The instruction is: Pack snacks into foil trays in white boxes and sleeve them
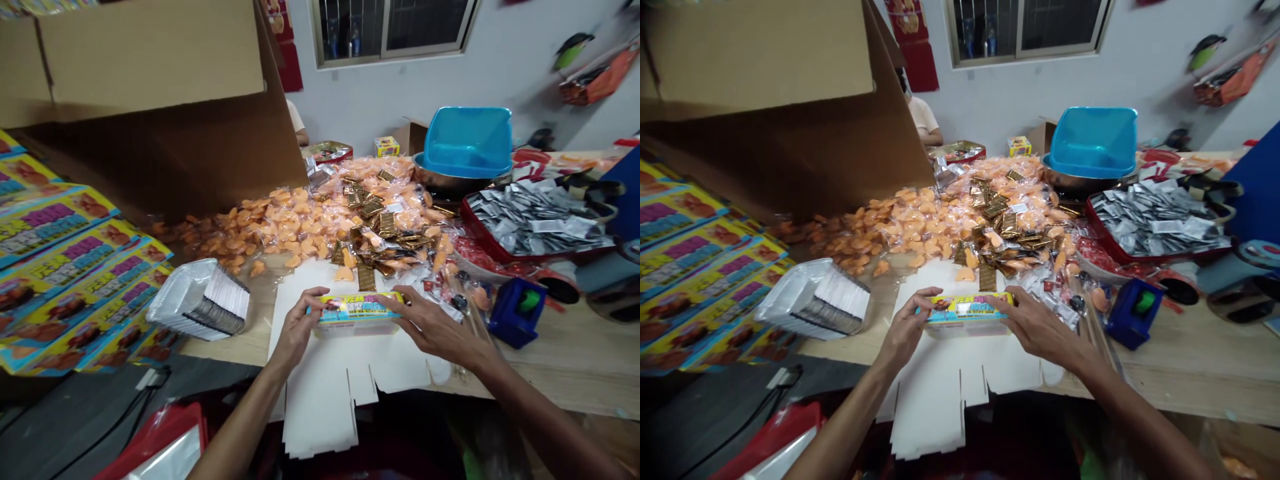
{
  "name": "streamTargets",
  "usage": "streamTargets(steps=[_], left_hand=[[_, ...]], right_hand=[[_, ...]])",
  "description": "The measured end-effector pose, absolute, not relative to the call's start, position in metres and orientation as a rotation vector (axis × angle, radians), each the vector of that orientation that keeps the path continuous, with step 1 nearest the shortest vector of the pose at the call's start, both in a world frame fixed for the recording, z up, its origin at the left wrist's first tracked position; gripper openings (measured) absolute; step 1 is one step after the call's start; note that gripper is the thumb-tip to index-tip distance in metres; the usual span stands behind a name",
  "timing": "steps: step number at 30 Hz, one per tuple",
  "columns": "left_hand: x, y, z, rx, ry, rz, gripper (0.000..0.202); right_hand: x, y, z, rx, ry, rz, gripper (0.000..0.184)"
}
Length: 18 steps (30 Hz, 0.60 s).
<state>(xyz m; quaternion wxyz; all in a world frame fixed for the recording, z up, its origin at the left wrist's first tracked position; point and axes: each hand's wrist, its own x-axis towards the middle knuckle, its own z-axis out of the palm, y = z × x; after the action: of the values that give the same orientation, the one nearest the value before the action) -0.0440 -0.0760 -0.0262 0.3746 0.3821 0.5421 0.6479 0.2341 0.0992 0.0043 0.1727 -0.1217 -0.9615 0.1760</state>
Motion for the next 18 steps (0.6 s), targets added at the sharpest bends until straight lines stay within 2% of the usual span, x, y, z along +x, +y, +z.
streamTargets(steps=[3,8,12,15,18], left_hand=[[-0.056,-0.079,-0.017,1.210,1.463,1.495,0.031],[-0.059,-0.062,0.017,2.093,1.768,0.756,0.042],[-0.034,-0.028,0.006,2.557,1.849,0.675,0.042],[-0.022,-0.015,-0.007,2.698,1.871,0.737,0.039],[-0.020,-0.015,-0.008,2.752,1.883,0.753,0.039]], right_hand=[[0.232,0.109,0.000,-0.277,-2.727,0.474,0.055],[0.224,0.107,-0.002,-0.211,-2.656,0.492,0.047],[0.241,0.110,0.002,-0.298,-2.594,0.554,0.040],[0.280,0.127,-0.004,-0.907,-2.375,0.346,0.045],[0.328,0.147,-0.020,-1.704,-1.961,0.074,0.068]])
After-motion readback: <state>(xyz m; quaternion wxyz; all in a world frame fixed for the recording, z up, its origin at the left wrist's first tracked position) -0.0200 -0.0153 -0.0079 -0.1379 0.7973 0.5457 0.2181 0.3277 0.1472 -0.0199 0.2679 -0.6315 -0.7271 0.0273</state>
